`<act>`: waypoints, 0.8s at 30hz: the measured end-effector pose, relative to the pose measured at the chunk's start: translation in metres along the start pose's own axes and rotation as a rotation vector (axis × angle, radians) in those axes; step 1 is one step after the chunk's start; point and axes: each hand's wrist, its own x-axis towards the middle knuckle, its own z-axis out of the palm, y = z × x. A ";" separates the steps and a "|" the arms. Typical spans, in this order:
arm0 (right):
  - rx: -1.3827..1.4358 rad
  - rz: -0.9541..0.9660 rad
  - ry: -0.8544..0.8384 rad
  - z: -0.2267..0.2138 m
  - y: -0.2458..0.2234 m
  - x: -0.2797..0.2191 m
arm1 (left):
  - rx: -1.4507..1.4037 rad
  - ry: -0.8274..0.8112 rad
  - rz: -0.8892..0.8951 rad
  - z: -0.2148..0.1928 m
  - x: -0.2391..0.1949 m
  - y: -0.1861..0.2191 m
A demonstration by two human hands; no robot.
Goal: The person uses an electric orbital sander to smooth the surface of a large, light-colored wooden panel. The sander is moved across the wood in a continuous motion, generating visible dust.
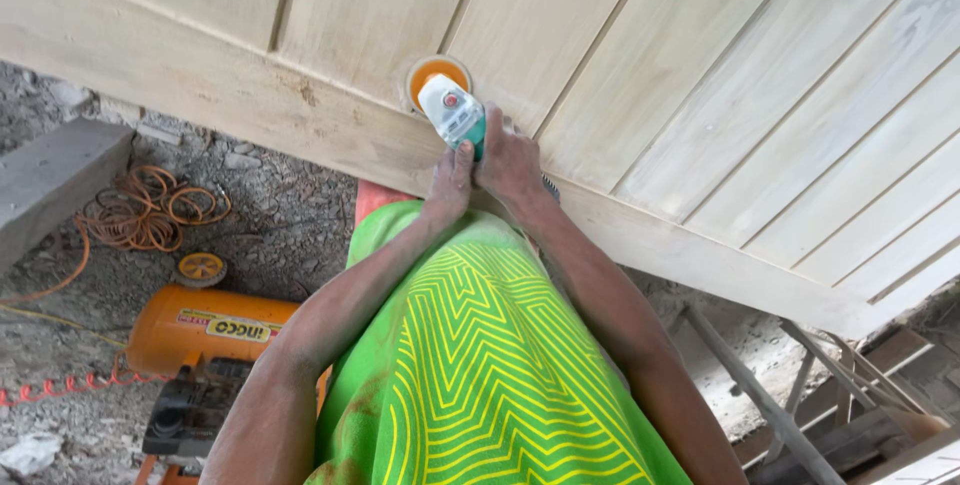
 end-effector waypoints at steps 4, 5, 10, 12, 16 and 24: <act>-0.038 0.129 -0.117 -0.014 0.021 0.019 | 0.106 -0.053 -0.008 0.024 0.031 0.017; -0.015 0.122 -0.046 -0.024 0.027 0.026 | 0.021 -0.084 0.055 0.029 0.042 0.026; -0.055 0.244 -0.038 -0.071 0.056 0.078 | -0.123 -0.183 0.149 0.059 0.095 0.092; -0.044 0.245 -0.017 -0.089 0.067 0.104 | -0.170 -0.199 0.183 0.066 0.113 0.116; -0.053 0.269 0.043 -0.123 0.084 0.154 | -0.177 -0.198 0.179 0.076 0.152 0.174; -0.071 0.320 0.165 -0.171 0.122 0.242 | -0.071 -0.189 0.092 0.096 0.240 0.273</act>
